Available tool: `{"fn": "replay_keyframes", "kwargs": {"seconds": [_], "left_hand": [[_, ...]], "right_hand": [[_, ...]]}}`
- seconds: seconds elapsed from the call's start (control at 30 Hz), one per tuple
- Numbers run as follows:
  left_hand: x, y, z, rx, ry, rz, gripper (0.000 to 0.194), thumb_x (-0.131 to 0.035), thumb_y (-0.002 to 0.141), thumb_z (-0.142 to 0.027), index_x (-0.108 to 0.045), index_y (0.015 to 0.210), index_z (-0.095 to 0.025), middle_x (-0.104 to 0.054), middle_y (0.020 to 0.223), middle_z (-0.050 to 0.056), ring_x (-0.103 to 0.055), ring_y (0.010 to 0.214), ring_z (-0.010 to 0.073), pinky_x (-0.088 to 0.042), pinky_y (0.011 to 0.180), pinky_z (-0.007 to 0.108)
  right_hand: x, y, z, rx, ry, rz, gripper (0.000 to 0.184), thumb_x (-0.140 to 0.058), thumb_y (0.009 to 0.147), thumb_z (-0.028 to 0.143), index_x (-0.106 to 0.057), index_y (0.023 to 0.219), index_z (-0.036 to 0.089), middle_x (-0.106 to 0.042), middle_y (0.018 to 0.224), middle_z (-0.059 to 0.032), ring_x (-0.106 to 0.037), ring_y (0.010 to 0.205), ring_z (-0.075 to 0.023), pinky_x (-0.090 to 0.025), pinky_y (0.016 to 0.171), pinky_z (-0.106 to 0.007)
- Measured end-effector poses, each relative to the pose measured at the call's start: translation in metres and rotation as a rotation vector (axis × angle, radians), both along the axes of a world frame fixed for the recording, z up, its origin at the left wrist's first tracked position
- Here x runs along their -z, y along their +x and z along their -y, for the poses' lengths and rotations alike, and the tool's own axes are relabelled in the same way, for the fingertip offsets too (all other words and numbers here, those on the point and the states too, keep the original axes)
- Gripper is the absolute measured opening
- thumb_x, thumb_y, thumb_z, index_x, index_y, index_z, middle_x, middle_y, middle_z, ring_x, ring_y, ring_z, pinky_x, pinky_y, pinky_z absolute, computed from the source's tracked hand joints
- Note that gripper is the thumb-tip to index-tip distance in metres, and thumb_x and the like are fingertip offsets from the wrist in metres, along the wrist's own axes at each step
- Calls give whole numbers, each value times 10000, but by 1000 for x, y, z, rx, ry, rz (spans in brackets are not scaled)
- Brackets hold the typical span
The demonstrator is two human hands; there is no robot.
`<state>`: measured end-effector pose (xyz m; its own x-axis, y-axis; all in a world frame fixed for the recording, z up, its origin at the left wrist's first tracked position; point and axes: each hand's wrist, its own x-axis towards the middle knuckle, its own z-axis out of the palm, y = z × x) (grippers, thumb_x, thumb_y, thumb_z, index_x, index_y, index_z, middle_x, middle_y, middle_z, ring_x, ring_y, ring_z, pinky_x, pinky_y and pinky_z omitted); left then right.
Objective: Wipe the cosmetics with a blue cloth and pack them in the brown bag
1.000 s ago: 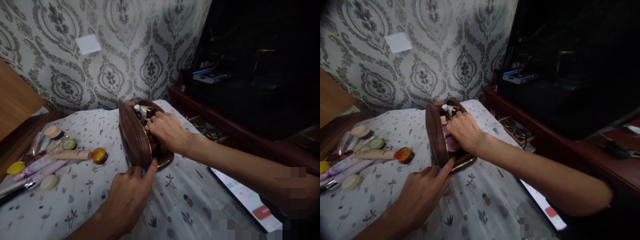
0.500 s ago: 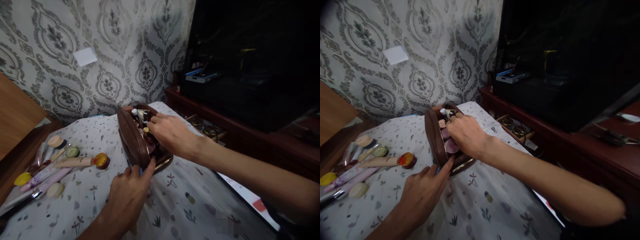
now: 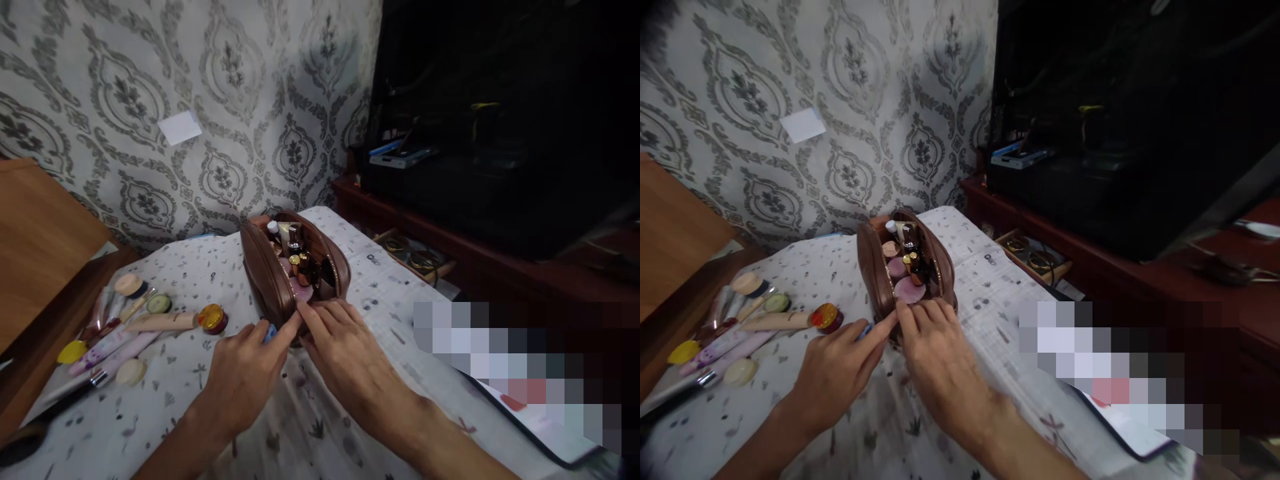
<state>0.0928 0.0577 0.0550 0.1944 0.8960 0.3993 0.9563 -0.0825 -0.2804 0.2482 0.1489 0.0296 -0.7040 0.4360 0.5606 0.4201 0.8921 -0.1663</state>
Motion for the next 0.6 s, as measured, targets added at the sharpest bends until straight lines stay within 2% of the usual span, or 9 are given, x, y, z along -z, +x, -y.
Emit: {"fn": "replay_keyframes", "kwargs": {"seconds": [0.2, 0.43, 0.53, 0.6], "left_hand": [[5, -6, 10, 72, 15, 130, 399, -375, 1011, -240, -483, 1395, -222, -631, 735, -12, -635, 605, 132, -441, 498, 231], [11, -16, 30, -4, -47, 288, 300, -393, 1007, -260, -589, 1220, -183, -733, 888, 34, -703, 737, 156, -507, 603, 239], [1, -18, 28, 0, -30, 362, 273, -403, 1006, -246, -623, 1156, -188, -733, 926, 41, -696, 775, 153, -502, 650, 235], [-16, -17, 16, 15, 6, 396, 274, -398, 1006, -232, -639, 1127, -186, -721, 923, 41, -681, 795, 154, -500, 685, 244]], "right_hand": [[-4, 2, 0, 7, 14, 32, 413, -544, 878, 114, -522, 1287, 59, -679, 1029, -147, -611, 982, -293, -495, 895, -457], [-12, -1, 5, 34, 13, 76, 331, -580, 871, 132, -541, 1196, 79, -682, 947, -133, -614, 908, -289, -480, 827, -426], [-13, -4, 7, 50, 18, 88, 305, -578, 881, 145, -541, 1178, 84, -686, 952, -140, -619, 906, -285, -470, 840, -427], [-12, -6, 8, 58, 25, 88, 260, -554, 896, 148, -549, 1151, 98, -689, 945, -137, -623, 903, -278, -463, 856, -427]]}}
